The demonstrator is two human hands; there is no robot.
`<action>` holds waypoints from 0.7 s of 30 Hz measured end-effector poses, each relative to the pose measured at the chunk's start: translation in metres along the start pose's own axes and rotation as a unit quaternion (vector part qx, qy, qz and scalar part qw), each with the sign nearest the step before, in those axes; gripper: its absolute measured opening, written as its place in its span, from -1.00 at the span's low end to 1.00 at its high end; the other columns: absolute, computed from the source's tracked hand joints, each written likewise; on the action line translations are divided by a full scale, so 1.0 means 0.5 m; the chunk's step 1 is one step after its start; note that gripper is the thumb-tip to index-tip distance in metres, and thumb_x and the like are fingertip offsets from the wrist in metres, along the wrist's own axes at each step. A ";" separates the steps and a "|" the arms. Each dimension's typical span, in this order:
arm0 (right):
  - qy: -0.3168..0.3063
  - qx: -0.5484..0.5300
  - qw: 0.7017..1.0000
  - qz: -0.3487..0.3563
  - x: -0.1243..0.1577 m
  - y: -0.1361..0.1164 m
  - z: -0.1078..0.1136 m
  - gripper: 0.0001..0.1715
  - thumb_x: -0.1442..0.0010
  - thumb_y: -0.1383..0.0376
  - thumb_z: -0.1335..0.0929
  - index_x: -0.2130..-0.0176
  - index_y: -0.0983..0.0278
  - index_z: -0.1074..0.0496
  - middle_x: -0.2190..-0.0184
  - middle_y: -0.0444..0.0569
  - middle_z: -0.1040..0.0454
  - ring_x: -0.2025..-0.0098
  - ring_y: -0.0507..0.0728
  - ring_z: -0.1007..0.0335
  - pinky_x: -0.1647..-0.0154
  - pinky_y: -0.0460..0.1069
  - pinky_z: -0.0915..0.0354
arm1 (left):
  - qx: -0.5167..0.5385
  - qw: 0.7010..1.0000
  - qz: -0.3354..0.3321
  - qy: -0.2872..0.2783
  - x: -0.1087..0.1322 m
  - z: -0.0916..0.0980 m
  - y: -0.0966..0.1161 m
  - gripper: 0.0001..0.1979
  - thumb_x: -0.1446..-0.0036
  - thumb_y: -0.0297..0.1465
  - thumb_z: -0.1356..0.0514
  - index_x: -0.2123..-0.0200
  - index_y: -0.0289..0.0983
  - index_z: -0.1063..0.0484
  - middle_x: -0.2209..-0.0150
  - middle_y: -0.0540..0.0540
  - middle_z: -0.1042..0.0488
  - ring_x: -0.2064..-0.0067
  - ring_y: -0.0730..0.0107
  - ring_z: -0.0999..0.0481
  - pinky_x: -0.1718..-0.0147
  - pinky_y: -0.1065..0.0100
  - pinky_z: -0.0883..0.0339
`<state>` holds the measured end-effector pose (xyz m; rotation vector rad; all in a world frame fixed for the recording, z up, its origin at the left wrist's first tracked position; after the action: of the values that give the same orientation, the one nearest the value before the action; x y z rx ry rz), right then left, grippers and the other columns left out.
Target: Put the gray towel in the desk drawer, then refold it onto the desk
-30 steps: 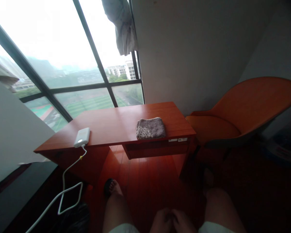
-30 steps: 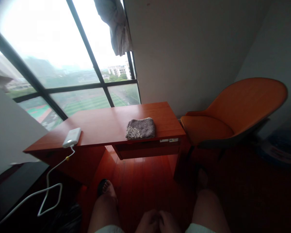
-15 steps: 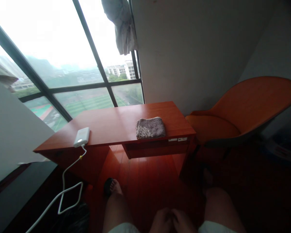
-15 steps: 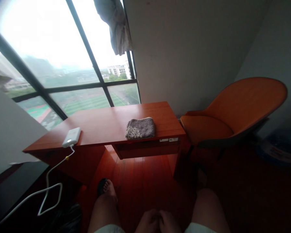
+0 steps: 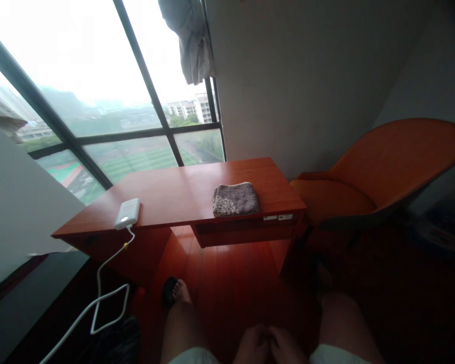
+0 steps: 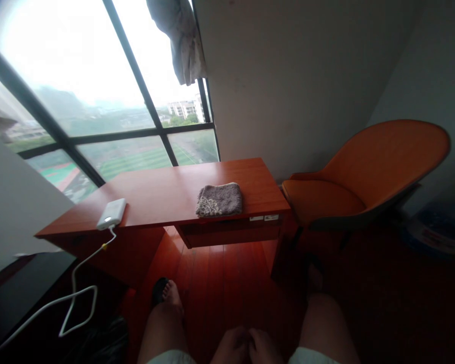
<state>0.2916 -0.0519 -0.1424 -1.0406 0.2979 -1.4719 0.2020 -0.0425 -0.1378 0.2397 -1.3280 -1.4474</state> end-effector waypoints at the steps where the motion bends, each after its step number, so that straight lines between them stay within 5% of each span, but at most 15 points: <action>1: -0.001 -0.002 1.000 -0.001 0.000 -0.001 0.000 -0.55 -0.11 0.36 -0.17 0.10 0.24 -0.51 0.07 0.10 -0.57 -0.01 0.18 -0.46 -0.07 0.05 -0.27 | 0.001 1.000 -0.001 -0.001 0.001 0.001 0.001 -0.61 0.06 -0.39 -0.03 0.22 -0.06 -0.57 0.20 -0.02 -0.58 0.08 0.09 -0.49 0.06 0.13 -0.32; 21: -0.009 -0.012 1.000 -0.004 0.004 -0.006 0.000 -0.55 -0.08 0.38 -0.17 0.13 0.24 -0.51 0.08 0.10 -0.58 0.00 0.17 -0.47 -0.06 0.05 -0.27 | 0.005 0.999 -0.032 0.013 0.008 0.006 0.008 -0.66 0.09 -0.50 0.00 0.31 -0.30 -0.53 0.25 -0.08 -0.57 0.19 0.30 -0.48 0.17 0.34 -0.29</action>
<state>0.2898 -0.0529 -0.1392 -1.0743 0.2987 -1.4685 0.2008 -0.0431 -0.1315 0.3089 -1.3172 -1.4859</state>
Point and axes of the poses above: each hand's wrist, its own x-axis away from the middle knuckle, its own z-axis out of the back of the hand, y = z × x, the point moved 10 cm from there along -x, towards the middle knuckle
